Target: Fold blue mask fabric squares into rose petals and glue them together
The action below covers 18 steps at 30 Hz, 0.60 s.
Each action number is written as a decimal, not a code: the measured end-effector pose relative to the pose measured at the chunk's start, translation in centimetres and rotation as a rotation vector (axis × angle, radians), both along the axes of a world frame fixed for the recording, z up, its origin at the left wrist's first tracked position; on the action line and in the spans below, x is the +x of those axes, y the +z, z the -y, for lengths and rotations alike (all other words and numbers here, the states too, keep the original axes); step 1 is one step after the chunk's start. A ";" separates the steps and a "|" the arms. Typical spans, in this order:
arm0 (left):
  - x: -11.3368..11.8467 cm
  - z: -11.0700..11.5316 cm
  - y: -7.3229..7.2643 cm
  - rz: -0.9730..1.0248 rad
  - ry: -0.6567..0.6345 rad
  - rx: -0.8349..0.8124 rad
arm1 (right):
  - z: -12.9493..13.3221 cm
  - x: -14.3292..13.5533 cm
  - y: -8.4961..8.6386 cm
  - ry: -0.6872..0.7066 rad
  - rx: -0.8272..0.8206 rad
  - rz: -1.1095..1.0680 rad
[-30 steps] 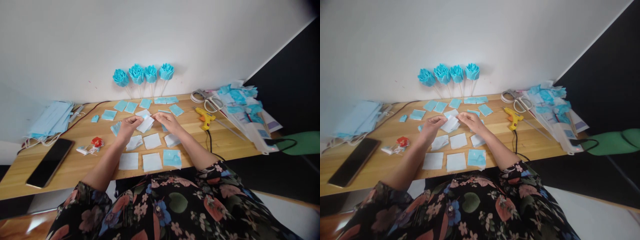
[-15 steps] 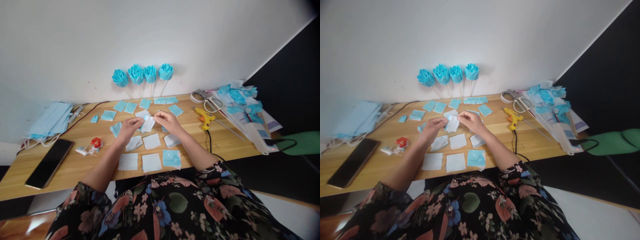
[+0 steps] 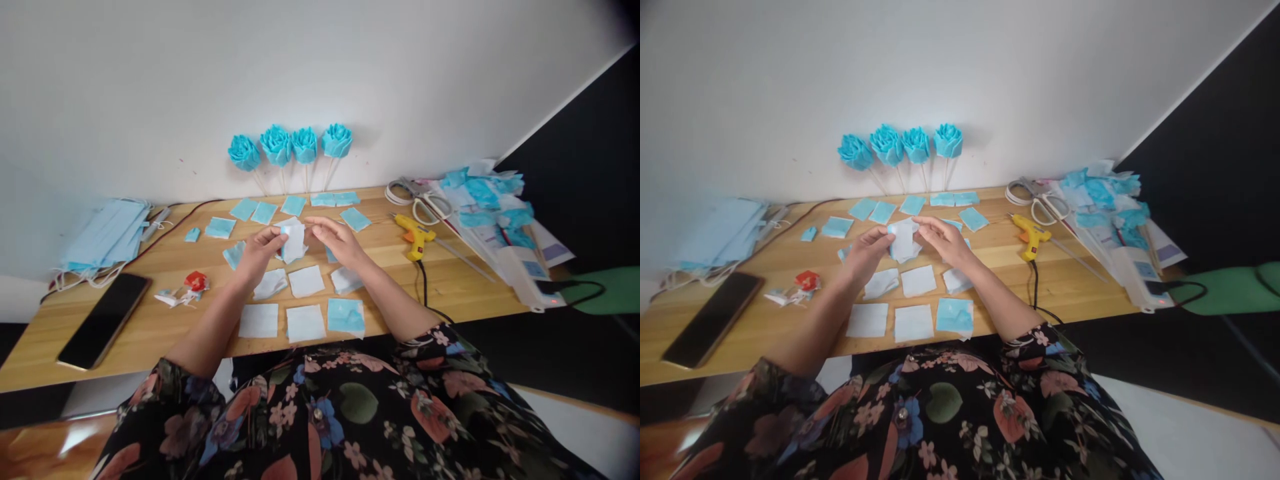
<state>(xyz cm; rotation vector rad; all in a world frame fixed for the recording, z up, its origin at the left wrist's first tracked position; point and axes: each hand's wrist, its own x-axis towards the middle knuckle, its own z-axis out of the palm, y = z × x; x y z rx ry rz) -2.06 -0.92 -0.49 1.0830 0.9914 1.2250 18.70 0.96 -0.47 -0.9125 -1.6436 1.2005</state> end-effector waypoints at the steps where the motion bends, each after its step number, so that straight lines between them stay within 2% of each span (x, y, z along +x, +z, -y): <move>1: -0.1 -0.1 0.0 0.069 0.007 -0.022 | 0.0 0.0 0.0 0.006 -0.008 -0.009; 4: -0.3 -0.4 0.1 0.277 0.007 -0.101 | 0.0 -0.1 -0.1 0.023 -0.030 -0.003; 7: -0.4 -0.4 0.4 0.391 -0.011 -0.147 | 0.1 -0.2 -0.2 0.058 -0.072 0.008; 11: -0.4 -0.3 0.8 0.442 -0.032 -0.174 | 0.1 -0.4 -0.3 0.095 -0.078 0.051; 18: 0.0 -0.1 0.8 0.441 -0.062 -0.195 | 0.1 -0.6 -0.4 0.026 -0.041 0.127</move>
